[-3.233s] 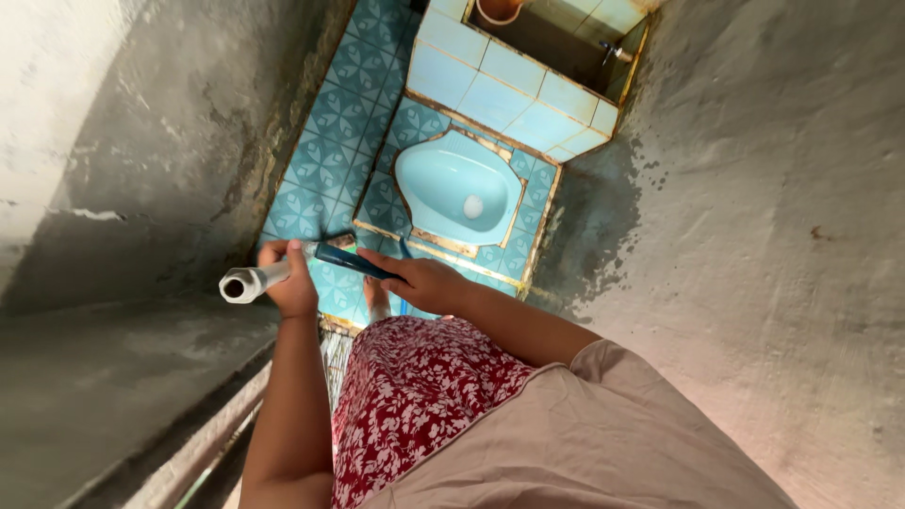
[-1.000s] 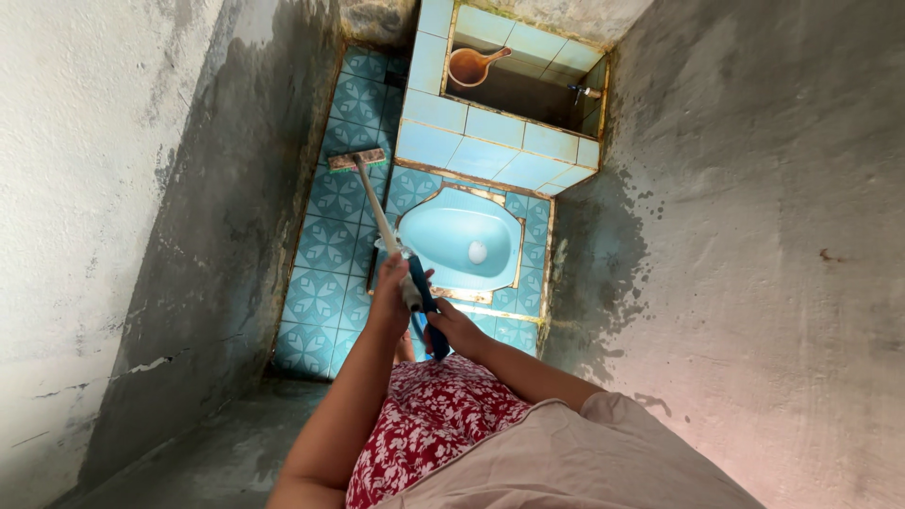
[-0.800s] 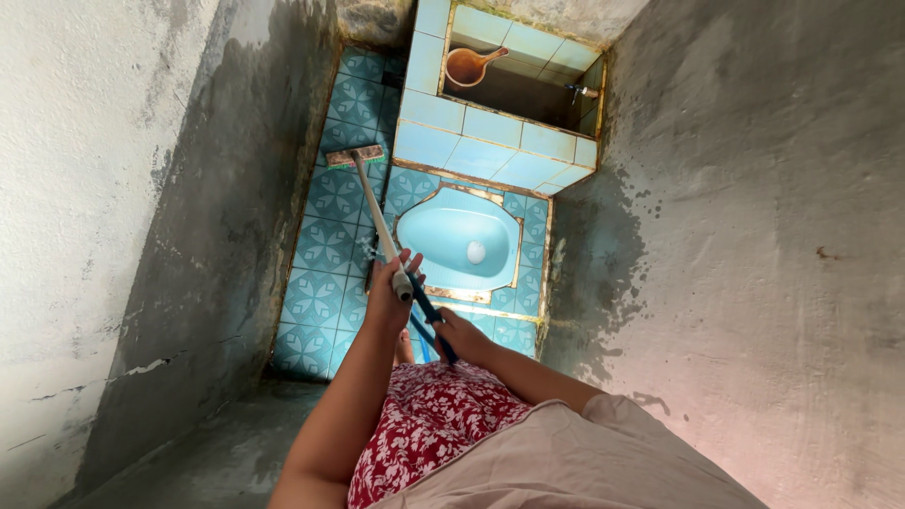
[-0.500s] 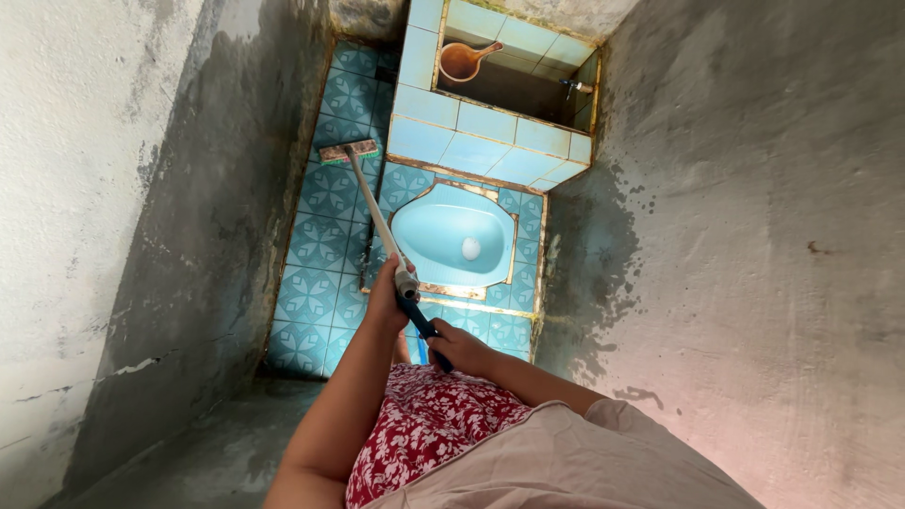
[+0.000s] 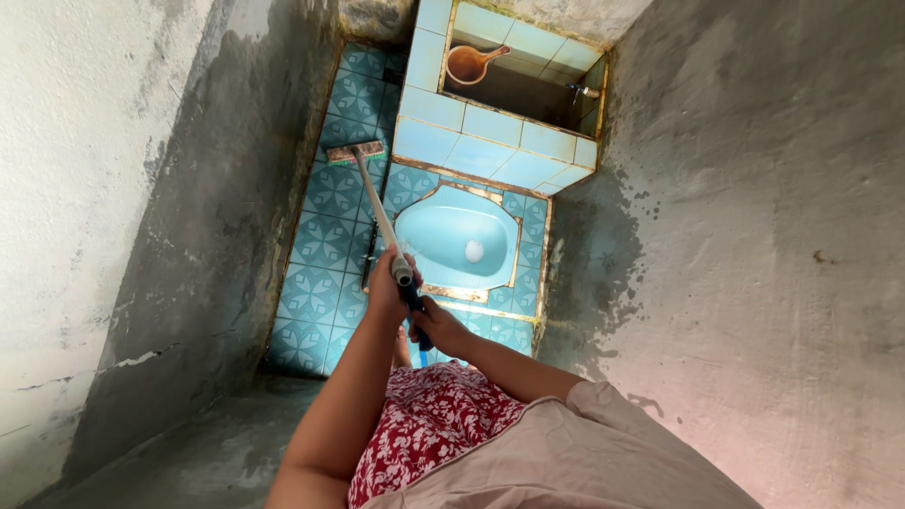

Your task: The person scrubs a squat toilet and the surrounding tiled floor using a long-handled brush and a water hose. They repeatedly spray water and scrub the surfaces to clean the area.

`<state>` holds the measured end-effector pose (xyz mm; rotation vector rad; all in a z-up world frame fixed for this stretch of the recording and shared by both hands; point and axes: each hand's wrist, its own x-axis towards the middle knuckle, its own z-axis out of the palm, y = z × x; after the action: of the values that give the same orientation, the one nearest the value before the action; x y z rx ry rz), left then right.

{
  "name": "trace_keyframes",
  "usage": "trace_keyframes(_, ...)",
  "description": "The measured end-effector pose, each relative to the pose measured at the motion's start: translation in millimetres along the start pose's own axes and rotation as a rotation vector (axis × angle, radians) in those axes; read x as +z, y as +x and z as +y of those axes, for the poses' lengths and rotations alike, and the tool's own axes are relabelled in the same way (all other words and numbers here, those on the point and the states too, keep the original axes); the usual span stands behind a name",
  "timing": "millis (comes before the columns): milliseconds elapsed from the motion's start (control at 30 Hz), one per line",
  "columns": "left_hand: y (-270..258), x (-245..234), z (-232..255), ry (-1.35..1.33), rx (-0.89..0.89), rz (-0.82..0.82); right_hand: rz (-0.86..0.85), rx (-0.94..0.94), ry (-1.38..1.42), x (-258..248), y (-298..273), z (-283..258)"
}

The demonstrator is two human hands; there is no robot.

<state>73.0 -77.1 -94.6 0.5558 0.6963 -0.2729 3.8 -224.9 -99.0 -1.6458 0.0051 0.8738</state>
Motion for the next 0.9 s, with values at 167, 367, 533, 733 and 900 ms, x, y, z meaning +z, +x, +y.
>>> trace_keyframes(167,2.7,-7.0,-7.8,0.132,0.076,0.082,0.027,0.361,-0.021,-9.5,14.9,-12.2)
trace_keyframes(367,8.4,-11.8,-24.6,0.274,0.309,-0.014,0.086,0.131,0.665,-28.0,65.0,-55.3)
trace_keyframes(533,-2.8,-5.5,-23.4,0.455,0.495,0.059,0.077,0.262,0.661,-44.9,117.7,-29.8)
trace_keyframes(733,12.5,9.6,23.4,0.244,0.492,0.072,-0.055,0.174,0.594,-37.7,107.4,40.4)
trace_keyframes(900,34.0,39.3,32.1,0.433,0.395,0.225,-0.003,0.164,0.533,-9.9,87.7,16.7)
